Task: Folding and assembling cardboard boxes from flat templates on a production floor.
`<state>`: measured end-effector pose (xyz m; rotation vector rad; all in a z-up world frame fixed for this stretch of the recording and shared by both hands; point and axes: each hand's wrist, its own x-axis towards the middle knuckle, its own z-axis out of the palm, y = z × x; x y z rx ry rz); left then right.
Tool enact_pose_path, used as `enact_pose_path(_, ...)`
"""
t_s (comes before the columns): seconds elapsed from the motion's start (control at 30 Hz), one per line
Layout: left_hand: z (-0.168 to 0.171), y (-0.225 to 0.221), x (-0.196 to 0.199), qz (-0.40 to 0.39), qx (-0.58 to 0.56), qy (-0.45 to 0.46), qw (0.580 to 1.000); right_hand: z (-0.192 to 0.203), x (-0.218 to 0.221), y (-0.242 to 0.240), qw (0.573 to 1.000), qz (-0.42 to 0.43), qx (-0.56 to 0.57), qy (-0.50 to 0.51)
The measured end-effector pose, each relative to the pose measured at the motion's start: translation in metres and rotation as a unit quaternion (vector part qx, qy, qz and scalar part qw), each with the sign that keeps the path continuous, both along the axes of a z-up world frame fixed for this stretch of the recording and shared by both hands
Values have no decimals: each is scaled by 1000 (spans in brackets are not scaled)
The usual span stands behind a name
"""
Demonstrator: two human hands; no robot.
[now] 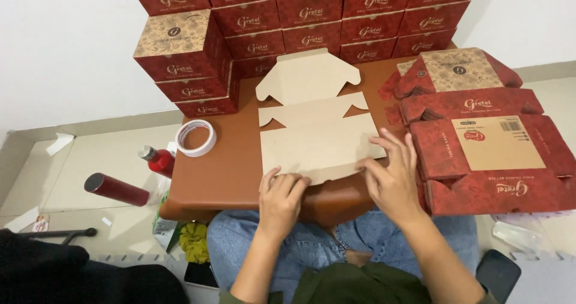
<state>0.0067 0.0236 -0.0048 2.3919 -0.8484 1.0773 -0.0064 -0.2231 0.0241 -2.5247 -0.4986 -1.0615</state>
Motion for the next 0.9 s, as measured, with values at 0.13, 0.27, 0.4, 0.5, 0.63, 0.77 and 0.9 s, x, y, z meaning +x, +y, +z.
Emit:
enact_pose_path(0.13,2,-6,-16,-17,0,21,1000,-24,-22,7,998,-4,64,-20)
enact_pose_path(0.27,-9,-10,-22,-30,3,79,996,-42,-30,6,996,69,46,-29)
enact_pose_path(0.4,6,-18,-29,-19,-11,102,995,-45,-44,14,994,105,34,-7)
enact_pose_path(0.5,14,-27,-29,20,-45,132,990,-35,-48,21,994,84,32,66)
enact_pose_path(0.63,4,-37,-14,37,-32,145,988,-18,-31,23,996,66,-9,58)
enact_pose_path(0.77,4,-56,9,122,-1,185,975,-18,-15,17,992,33,-11,124)
enact_pose_path(0.9,24,-53,26,58,-31,300,952,-42,-14,8,988,-17,10,153)
